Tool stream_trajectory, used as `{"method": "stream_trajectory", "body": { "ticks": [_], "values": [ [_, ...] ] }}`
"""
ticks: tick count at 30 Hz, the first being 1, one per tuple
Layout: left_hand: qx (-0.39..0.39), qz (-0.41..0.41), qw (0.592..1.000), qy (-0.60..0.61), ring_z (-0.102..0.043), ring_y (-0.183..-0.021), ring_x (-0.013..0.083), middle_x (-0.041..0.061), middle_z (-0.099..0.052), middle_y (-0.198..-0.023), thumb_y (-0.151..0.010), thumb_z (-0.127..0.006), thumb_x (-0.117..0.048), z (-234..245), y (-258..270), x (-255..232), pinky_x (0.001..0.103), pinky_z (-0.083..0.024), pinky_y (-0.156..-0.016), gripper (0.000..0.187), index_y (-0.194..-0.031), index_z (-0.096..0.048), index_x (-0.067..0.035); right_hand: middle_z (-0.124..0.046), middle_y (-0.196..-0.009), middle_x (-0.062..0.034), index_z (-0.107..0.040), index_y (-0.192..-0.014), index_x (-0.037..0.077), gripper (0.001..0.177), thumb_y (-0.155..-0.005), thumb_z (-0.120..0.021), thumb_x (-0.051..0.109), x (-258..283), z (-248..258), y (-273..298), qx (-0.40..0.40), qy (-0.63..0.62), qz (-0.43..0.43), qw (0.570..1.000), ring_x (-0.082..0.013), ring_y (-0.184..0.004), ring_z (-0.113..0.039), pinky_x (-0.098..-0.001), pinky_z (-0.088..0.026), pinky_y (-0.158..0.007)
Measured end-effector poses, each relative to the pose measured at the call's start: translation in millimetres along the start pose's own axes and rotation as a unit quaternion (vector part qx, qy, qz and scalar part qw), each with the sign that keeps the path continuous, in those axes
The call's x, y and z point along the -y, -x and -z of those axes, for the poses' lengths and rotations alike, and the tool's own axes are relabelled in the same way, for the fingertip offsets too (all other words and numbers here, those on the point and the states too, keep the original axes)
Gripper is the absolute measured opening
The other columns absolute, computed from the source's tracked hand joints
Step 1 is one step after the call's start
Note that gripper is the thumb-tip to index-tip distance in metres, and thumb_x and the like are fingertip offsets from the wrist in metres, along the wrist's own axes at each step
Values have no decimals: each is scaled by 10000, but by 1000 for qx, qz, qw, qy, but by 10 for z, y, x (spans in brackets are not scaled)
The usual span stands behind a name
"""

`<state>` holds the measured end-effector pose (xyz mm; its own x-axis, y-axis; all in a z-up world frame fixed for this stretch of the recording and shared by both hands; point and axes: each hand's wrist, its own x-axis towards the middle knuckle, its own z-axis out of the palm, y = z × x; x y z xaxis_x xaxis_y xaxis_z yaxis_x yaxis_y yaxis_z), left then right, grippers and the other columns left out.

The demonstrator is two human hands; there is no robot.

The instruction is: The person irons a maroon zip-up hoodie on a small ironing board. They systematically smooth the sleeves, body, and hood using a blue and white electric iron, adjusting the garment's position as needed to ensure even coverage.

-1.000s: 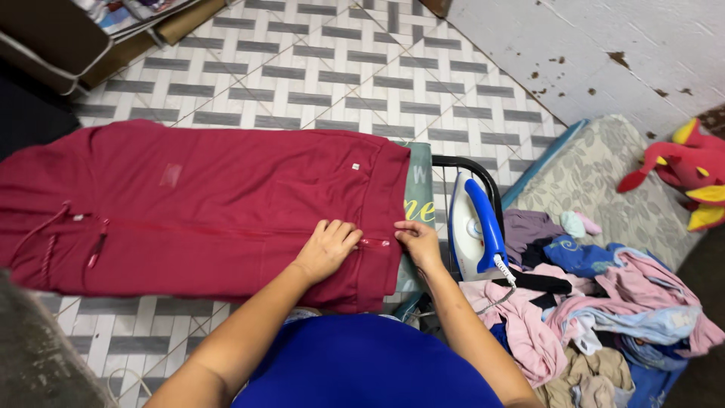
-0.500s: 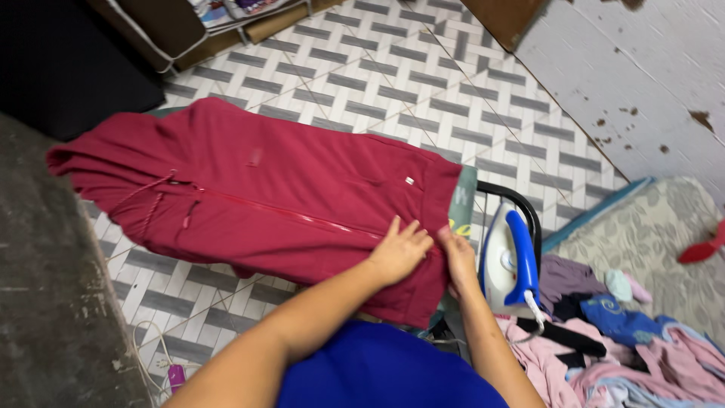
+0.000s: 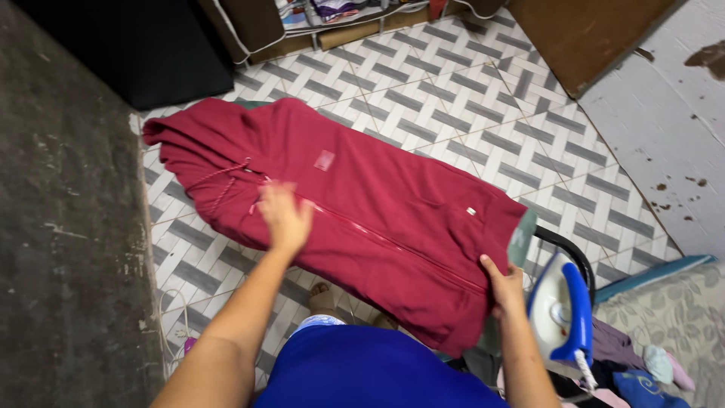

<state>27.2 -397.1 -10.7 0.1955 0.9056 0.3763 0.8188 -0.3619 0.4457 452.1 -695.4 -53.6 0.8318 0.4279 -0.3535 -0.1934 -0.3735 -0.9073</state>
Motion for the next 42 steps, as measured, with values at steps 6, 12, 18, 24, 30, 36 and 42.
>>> {"method": "stream_trajectory", "body": {
  "ticks": [6, 12, 18, 24, 30, 36, 42],
  "values": [
    [-89, 264, 957, -76, -255, -1470, 486, 349, -232, -1619, -918, -699, -517, 207, -554, 1226, 665, -201, -1121, 875, -1486, -374, 63, -709, -1207, -162, -603, -1354, -14, 575, -861, -767, 231, 426, -129, -49, 58, -81, -69, 993, -277, -1046, -700, -408, -572, -917],
    [0, 499, 867, 6, -451, -1404, 462, 269, -499, -1480, -863, -732, -610, 533, -1000, 1821, 570, -370, -1160, 858, -1422, -502, -1, -663, -1277, -189, -568, -1343, -29, 590, -1012, -633, 456, 515, -191, -157, 12, -24, -139, 990, -309, -1136, -658, -440, -530, -950],
    [-100, 471, 855, 191, -618, -1235, 386, 245, -586, -1365, -838, -852, -441, 286, -1336, 2020, 490, -522, -1023, 749, -1323, -575, 58, -663, -1260, -202, -592, -1314, -45, 552, -1006, -607, 412, 657, -287, -179, -8, -12, -148, 989, -323, -1098, -652, -498, -544, -908],
    [-196, 517, 689, 468, -624, -1204, 314, 190, -589, -1334, -839, -861, -290, 458, -1478, 2337, 493, -540, -1003, 799, -1411, -428, 60, -712, -1104, -202, -645, -1208, -18, 411, -964, -667, 313, 687, -336, -158, -56, 94, -27, 994, -339, -986, -695, -486, -555, -862],
    [-302, 529, 675, 417, -658, -1196, 291, 194, -574, -1397, -893, -821, -224, 826, -1046, 2709, 474, -559, -990, 772, -1462, -373, 45, -693, -965, -326, -676, -1050, -80, 432, -1005, -698, 349, 438, -328, -9, -168, 336, 116, 920, -485, -925, -674, -520, -513, -846],
    [-271, 587, 762, 37, -440, -1369, 473, 337, -413, -1488, -850, -849, -284, 794, -897, 2558, 703, -336, -1025, 718, -1385, -493, 34, -700, -946, -310, -687, -1026, -94, 524, -1073, -635, 425, 311, -247, -9, -136, 304, 96, 938, -436, -881, -666, -503, -514, -827],
    [-157, 141, 977, 20, -311, -1524, 435, 227, -407, -1599, -961, -763, -369, 247, -1475, 1795, 612, -264, -1240, 684, -1484, -479, -34, -719, -997, -207, -702, -1113, -80, 544, -980, -679, 446, 329, -287, -221, -70, 126, 14, 990, -267, -870, -671, -427, -516, -794]
  ]
}}
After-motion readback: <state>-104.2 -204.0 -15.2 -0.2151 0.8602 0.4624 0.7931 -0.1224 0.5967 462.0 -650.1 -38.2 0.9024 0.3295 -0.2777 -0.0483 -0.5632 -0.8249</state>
